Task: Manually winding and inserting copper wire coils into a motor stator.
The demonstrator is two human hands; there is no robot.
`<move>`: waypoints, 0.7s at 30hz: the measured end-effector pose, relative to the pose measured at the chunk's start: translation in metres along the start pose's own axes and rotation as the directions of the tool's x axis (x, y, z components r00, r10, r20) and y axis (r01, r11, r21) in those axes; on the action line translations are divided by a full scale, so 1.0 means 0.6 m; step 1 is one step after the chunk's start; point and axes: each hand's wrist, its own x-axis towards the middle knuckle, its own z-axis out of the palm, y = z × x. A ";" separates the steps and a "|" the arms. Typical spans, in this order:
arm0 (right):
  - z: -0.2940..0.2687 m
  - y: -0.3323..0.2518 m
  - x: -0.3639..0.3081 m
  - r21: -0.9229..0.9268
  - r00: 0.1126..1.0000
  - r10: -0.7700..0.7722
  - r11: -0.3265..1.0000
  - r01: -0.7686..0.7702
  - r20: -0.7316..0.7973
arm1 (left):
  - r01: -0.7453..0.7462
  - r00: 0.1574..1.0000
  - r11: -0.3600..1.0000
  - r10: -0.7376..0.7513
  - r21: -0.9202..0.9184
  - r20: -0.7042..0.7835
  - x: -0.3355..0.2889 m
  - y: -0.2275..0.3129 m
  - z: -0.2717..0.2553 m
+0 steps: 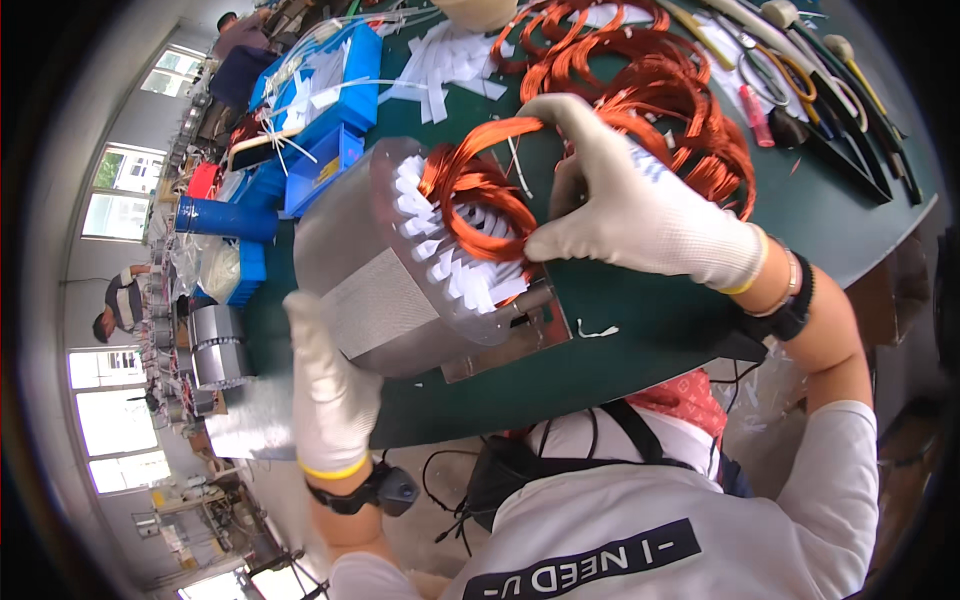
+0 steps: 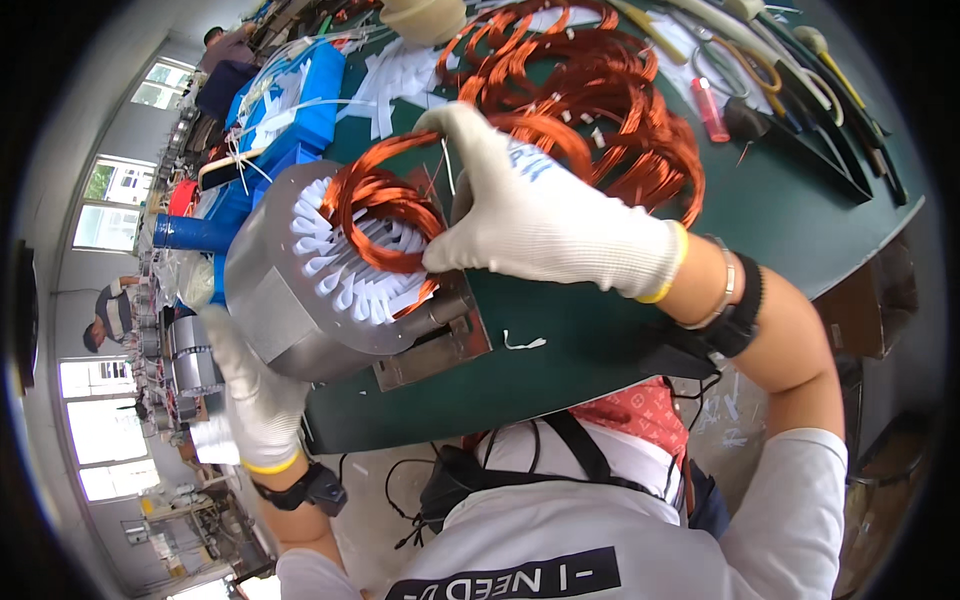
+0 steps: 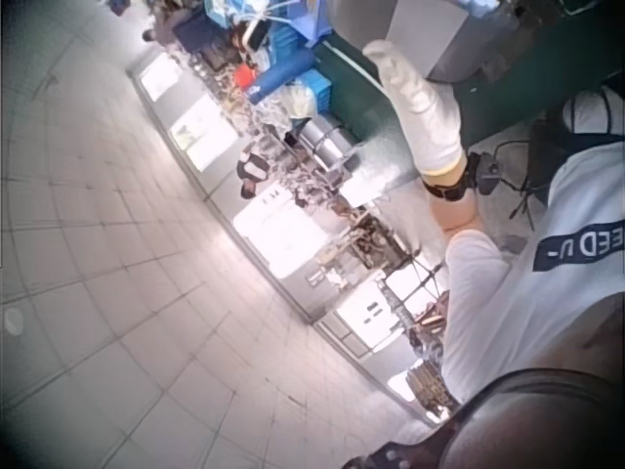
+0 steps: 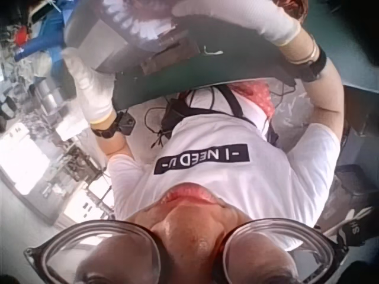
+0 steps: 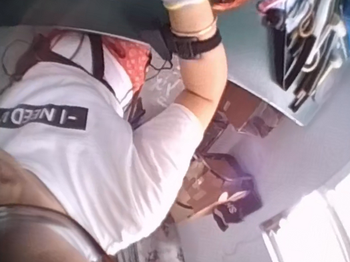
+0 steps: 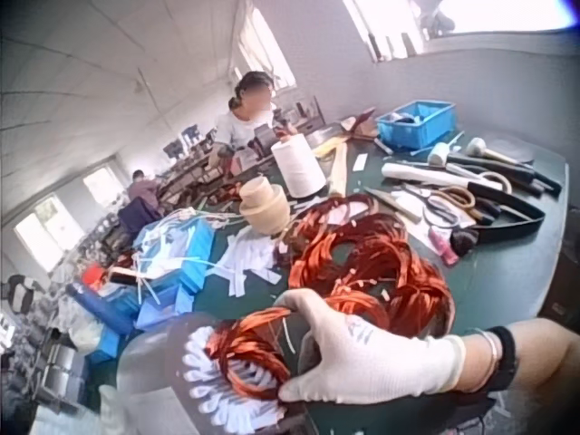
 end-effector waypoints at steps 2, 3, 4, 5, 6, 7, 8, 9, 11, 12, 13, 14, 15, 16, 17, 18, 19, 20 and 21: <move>0.000 -0.007 -0.003 0.111 0.993 0.119 0.986 -0.120 0.022 | -0.568 0.819 0.527 0.432 0.632 0.377 -0.011 -0.032 -0.014; 0.002 -0.004 -0.004 0.114 0.993 0.121 0.986 -0.122 0.015 | -0.480 0.876 0.741 0.436 0.469 0.207 -0.018 -0.054 -0.005; 0.003 -0.002 -0.003 0.116 0.992 0.124 0.986 -0.124 0.007 | -0.501 0.859 0.734 0.488 0.459 0.157 -0.030 -0.064 -0.001; 0.003 -0.006 -0.003 0.170 0.991 0.127 0.977 -0.132 0.038 | -0.502 0.860 0.733 0.478 0.459 0.176 -0.034 -0.066 0.012; 0.005 -0.001 -0.005 0.180 0.989 0.143 0.973 -0.145 0.027 | -0.455 0.885 0.823 0.461 0.340 0.068 -0.037 -0.069 0.032; 0.008 0.003 -0.007 0.190 0.993 0.115 0.975 -0.114 0.006 | -0.405 0.906 0.891 0.421 0.207 -0.038 -0.038 -0.072 0.048; 0.010 0.008 -0.008 0.197 0.996 0.084 0.977 -0.080 -0.011 | -0.354 0.922 0.933 0.359 0.064 -0.142 -0.037 -0.074 0.057; 0.012 0.011 -0.009 0.203 0.995 0.094 0.976 -0.084 -0.039 | -0.494 0.869 0.869 0.494 -0.009 -0.009 -0.035 -0.098 0.056; 0.009 0.000 -0.016 0.283 0.986 0.168 0.946 -0.159 -0.010 | -0.479 0.878 0.878 0.479 -0.027 0.016 -0.032 -0.107 0.054; 0.013 -0.006 -0.017 0.354 0.974 0.222 0.909 -0.221 0.037 | -0.469 0.883 0.883 0.470 -0.035 0.023 0.022 -0.117 0.079; 0.024 -0.002 -0.016 0.358 0.986 0.164 0.921 -0.152 -0.003 | -0.459 0.887 0.887 0.460 -0.042 0.030 0.021 -0.119 0.065; 0.026 0.001 -0.018 0.357 0.984 0.177 0.920 -0.161 -0.013 | -0.447 0.892 0.892 0.450 -0.061 0.046 0.027 -0.124 0.055; 0.034 0.000 -0.019 0.389 0.981 0.193 0.905 -0.173 -0.012 | -0.437 0.896 0.897 0.440 -0.067 0.053 0.024 -0.125 0.041; 0.039 -0.001 -0.019 0.420 0.978 0.208 0.889 -0.185 -0.010 | -0.427 0.900 0.902 0.431 -0.071 0.060 0.019 -0.126 0.027; 0.042 0.000 -0.019 0.449 0.976 0.219 0.871 -0.199 0.007 | -0.416 0.904 0.906 0.422 -0.082 0.071 0.017 -0.128 0.015; 0.045 0.002 -0.019 0.450 0.975 0.224 0.870 -0.202 0.005 | -0.407 0.907 0.909 0.414 -0.092 0.081 0.014 -0.129 0.004; 0.048 0.004 -0.018 0.430 0.977 0.212 0.883 -0.186 -0.014 | -0.397 0.909 0.912 0.406 -0.102 0.090 0.010 -0.130 -0.007; 0.051 0.005 -0.017 0.408 0.980 0.197 0.897 -0.167 -0.031 | -0.390 0.911 0.914 0.401 -0.112 0.096 0.006 -0.131 -0.017; 0.055 0.007 -0.017 0.407 0.980 0.197 0.898 -0.167 -0.033 | -0.384 0.912 0.915 0.396 -0.122 0.103 0.003 -0.131 -0.025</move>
